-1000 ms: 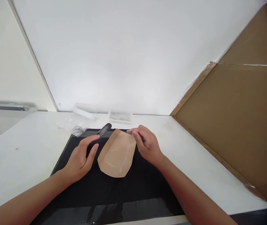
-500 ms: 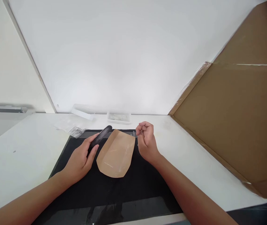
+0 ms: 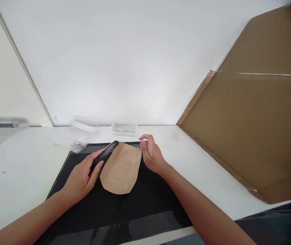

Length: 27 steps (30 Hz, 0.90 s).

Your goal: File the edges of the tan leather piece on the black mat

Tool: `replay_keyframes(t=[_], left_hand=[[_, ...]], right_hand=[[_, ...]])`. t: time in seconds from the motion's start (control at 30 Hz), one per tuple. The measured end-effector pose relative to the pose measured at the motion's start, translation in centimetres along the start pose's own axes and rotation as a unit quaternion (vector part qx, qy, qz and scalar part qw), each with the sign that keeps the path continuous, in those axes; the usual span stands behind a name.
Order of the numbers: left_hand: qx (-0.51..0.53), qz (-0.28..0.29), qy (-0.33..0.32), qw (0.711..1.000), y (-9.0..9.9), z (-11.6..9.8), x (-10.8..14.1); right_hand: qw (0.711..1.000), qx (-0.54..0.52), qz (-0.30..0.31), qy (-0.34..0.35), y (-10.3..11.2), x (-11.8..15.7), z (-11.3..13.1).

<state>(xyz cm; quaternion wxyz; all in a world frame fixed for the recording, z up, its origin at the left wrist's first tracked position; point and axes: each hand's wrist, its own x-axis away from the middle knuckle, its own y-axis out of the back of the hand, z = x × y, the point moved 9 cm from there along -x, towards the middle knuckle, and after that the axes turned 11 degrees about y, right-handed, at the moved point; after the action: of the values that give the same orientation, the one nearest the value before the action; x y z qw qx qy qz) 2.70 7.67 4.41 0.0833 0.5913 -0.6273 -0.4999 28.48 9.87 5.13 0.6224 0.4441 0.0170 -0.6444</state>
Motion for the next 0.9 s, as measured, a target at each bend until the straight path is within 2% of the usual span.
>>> replay_keyframes(t=[0.1, 0.23, 0.4, 0.53, 0.77, 0.9], left_hand=[[-0.002, -0.005, -0.004, 1.0, 0.1, -0.2, 0.0], [-0.007, -0.006, -0.006, 1.0, 0.1, -0.2, -0.1], [-0.017, -0.002, 0.0, 1.0, -0.1, 0.1, 0.0], [-0.019, -0.005, -0.005, 1.0, 0.0, 0.0, 0.0], [-0.018, -0.017, -0.026, 0.999, 0.2, -0.6, 0.1], [-0.007, -0.028, -0.053, 0.998, 0.6, -1.2, 0.3]], right_hand=[[1.0, 0.013, 0.017, -0.004, 0.4, 0.0, 0.1], [0.999, 0.004, 0.023, 0.024, 0.7, -0.1, 0.8], [0.998, 0.014, 0.054, 0.031, 0.1, -0.1, 1.0], [0.997, 0.035, 0.05, 0.046, -0.2, -0.1, 1.4], [0.993, 0.093, 0.069, -0.016, -1.1, 0.4, 0.3], [0.994, 0.065, 0.081, 0.023, -1.5, 0.3, 1.2]])
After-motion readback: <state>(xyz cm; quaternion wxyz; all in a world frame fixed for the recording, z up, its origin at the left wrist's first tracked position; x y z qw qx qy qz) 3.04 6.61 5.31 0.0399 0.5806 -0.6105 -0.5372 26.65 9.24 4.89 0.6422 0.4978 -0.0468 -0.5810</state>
